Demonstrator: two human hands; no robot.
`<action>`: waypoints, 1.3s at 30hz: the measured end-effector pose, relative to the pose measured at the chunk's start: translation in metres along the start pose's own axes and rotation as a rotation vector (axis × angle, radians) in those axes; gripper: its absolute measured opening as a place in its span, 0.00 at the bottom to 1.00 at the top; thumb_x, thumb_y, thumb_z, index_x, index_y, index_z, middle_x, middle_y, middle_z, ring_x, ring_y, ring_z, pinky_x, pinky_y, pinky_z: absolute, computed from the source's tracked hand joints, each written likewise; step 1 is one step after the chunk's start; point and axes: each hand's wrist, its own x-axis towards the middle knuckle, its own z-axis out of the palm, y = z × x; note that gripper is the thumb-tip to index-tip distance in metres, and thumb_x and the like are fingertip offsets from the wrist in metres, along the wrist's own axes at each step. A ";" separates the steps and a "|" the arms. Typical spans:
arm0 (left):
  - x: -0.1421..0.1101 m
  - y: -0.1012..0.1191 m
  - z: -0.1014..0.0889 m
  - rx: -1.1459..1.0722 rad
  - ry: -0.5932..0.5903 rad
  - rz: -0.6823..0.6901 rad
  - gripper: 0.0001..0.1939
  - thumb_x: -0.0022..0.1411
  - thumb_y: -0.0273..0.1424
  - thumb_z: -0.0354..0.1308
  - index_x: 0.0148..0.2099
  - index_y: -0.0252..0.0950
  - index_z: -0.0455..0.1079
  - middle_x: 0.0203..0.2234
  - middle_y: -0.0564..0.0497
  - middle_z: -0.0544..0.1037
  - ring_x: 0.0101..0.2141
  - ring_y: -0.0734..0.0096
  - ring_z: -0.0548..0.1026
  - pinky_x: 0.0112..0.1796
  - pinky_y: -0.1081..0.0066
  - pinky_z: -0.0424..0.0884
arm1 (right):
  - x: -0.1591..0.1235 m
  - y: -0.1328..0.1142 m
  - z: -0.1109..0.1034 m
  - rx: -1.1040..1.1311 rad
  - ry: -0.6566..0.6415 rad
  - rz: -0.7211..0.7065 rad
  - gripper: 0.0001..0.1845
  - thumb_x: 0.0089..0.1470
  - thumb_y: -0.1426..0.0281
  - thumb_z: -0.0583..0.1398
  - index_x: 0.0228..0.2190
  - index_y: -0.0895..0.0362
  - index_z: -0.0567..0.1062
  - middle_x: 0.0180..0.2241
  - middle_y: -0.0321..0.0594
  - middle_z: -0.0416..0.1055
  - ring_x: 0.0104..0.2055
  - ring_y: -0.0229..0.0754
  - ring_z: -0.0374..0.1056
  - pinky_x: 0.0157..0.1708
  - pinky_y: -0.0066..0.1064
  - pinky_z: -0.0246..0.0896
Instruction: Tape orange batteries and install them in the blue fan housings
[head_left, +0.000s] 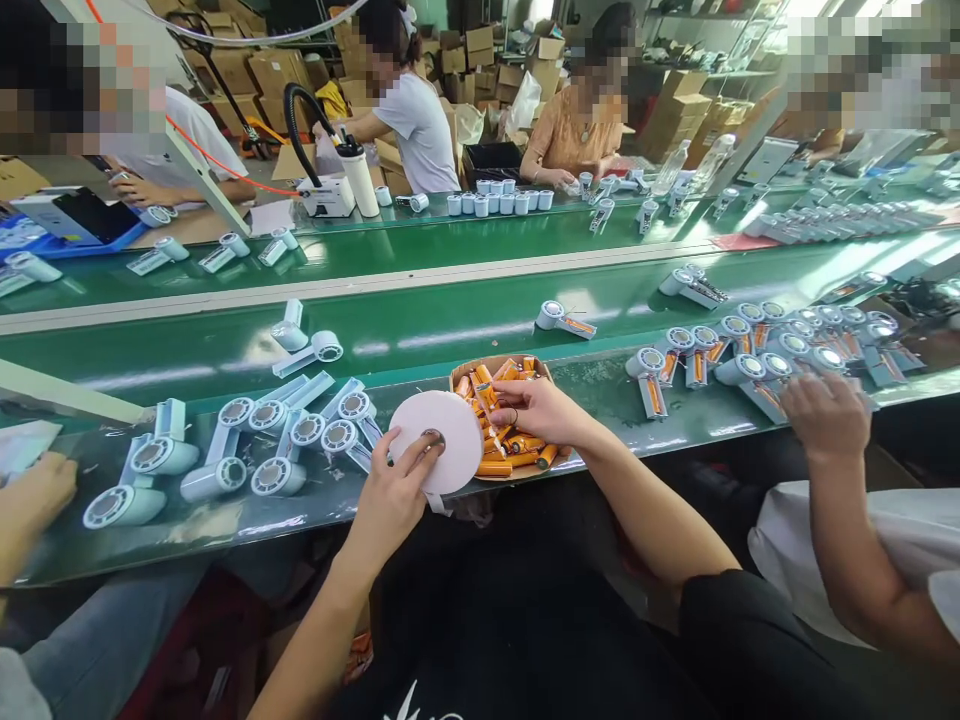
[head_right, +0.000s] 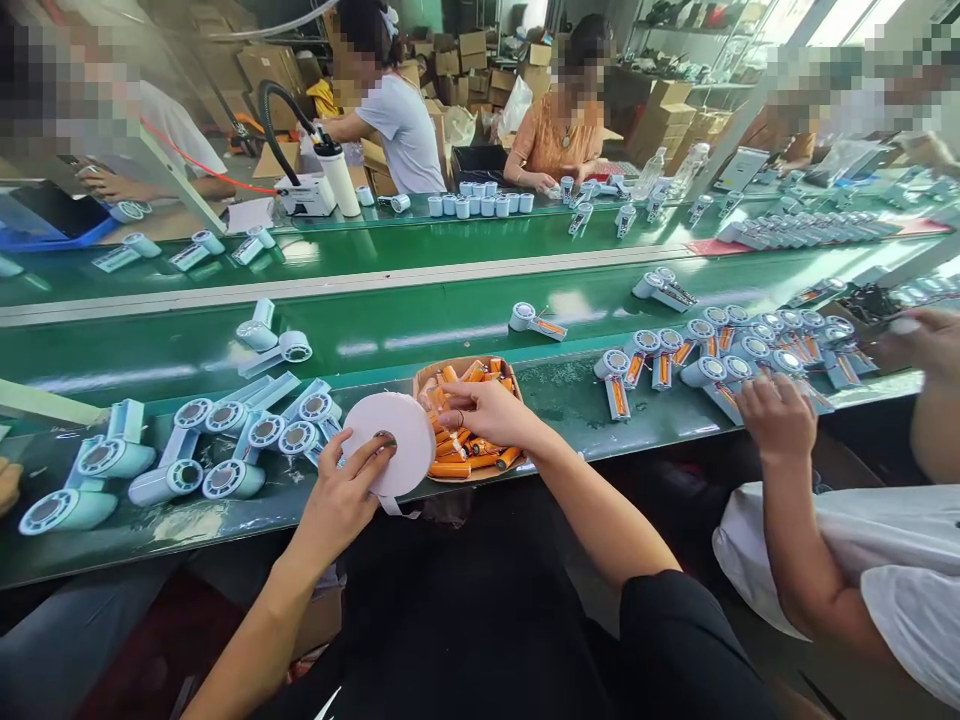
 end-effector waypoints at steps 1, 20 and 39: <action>0.002 0.000 -0.002 0.005 -0.012 0.036 0.38 0.53 0.12 0.51 0.62 0.42 0.76 0.57 0.47 0.81 0.67 0.45 0.64 0.65 0.44 0.68 | -0.002 0.000 -0.001 -0.029 -0.024 0.005 0.30 0.52 0.60 0.74 0.55 0.55 0.81 0.41 0.40 0.84 0.46 0.52 0.80 0.50 0.43 0.76; -0.002 0.050 -0.004 -0.026 -0.167 -0.043 0.32 0.60 0.26 0.64 0.66 0.48 0.74 0.49 0.44 0.82 0.45 0.51 0.71 0.44 0.51 0.68 | -0.016 0.046 0.052 0.694 0.651 -0.030 0.27 0.48 0.55 0.75 0.45 0.51 0.75 0.42 0.40 0.83 0.46 0.47 0.81 0.44 0.38 0.81; 0.148 -0.176 0.000 -0.060 -0.393 -0.904 0.25 0.74 0.43 0.52 0.62 0.29 0.72 0.50 0.31 0.82 0.53 0.42 0.80 0.52 0.54 0.74 | -0.107 0.065 -0.056 0.599 1.027 -0.084 0.38 0.31 0.60 0.83 0.45 0.53 0.80 0.33 0.40 0.84 0.33 0.46 0.84 0.30 0.28 0.80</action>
